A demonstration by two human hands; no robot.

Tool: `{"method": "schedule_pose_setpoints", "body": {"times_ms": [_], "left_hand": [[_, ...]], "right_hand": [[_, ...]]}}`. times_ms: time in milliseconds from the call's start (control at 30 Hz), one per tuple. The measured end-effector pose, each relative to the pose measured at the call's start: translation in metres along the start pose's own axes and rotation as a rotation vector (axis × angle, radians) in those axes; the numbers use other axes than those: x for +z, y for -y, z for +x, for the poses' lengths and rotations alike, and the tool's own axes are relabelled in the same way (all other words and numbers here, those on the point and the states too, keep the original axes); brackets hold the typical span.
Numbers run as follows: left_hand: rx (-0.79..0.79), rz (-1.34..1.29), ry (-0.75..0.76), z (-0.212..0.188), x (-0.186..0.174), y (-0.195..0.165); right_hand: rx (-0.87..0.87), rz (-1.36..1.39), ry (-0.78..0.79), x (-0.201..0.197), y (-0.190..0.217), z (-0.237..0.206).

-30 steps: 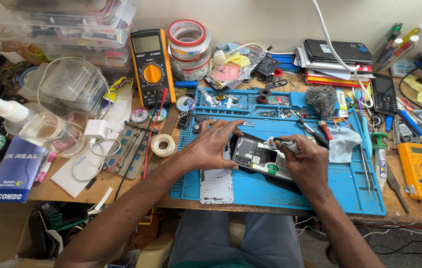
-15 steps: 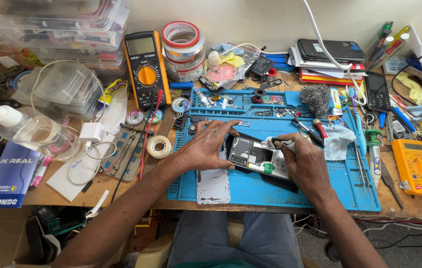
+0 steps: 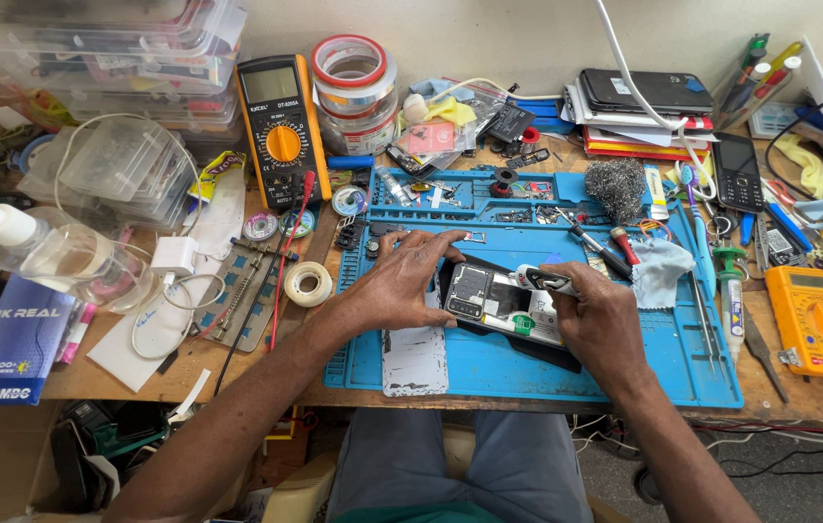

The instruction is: The person works on a disassembled smartphone on a blue repair mat, using a handheld tool to work around the phone's internal components. They then wipe the phone's back cover with a cloth, fit the cover onto the phone, and wrap rubber bands around the assembled phone.

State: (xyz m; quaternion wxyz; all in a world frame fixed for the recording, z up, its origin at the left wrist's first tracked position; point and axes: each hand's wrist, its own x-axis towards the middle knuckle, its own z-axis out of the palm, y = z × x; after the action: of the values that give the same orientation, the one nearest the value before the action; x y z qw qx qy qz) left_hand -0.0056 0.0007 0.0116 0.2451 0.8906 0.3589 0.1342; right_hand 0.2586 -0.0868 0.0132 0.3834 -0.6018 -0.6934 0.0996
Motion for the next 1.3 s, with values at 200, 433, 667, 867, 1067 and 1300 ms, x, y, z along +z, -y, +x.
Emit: {"method": "schedule_pose_setpoints", "body": {"times_ms": [200, 433, 667, 867, 1067, 1300], "left_hand": [[-0.002, 0.011, 0.001, 0.001, 0.000, 0.000], [0.007, 0.018, 0.003, 0.000, -0.002, -0.001], [0.002, 0.017, 0.006, 0.000, -0.002, -0.001], [-0.018, 0.005, 0.015, 0.000, -0.003, -0.002], [-0.010, 0.003, 0.007, 0.000, -0.004, -0.002], [-0.001, 0.002, 0.005, -0.001, -0.007, -0.004]], "right_hand": [[0.006, -0.011, -0.016, 0.000, -0.003, -0.003], [0.014, -0.014, -0.018, -0.002, -0.001, -0.003], [0.018, -0.010, -0.032, -0.004, -0.001, -0.005], [0.001, -0.002, -0.037, -0.005, -0.003, -0.005], [-0.007, 0.000, -0.040, -0.008, -0.002, -0.006], [-0.002, 0.012, -0.052, -0.012, -0.001, -0.007]]}}
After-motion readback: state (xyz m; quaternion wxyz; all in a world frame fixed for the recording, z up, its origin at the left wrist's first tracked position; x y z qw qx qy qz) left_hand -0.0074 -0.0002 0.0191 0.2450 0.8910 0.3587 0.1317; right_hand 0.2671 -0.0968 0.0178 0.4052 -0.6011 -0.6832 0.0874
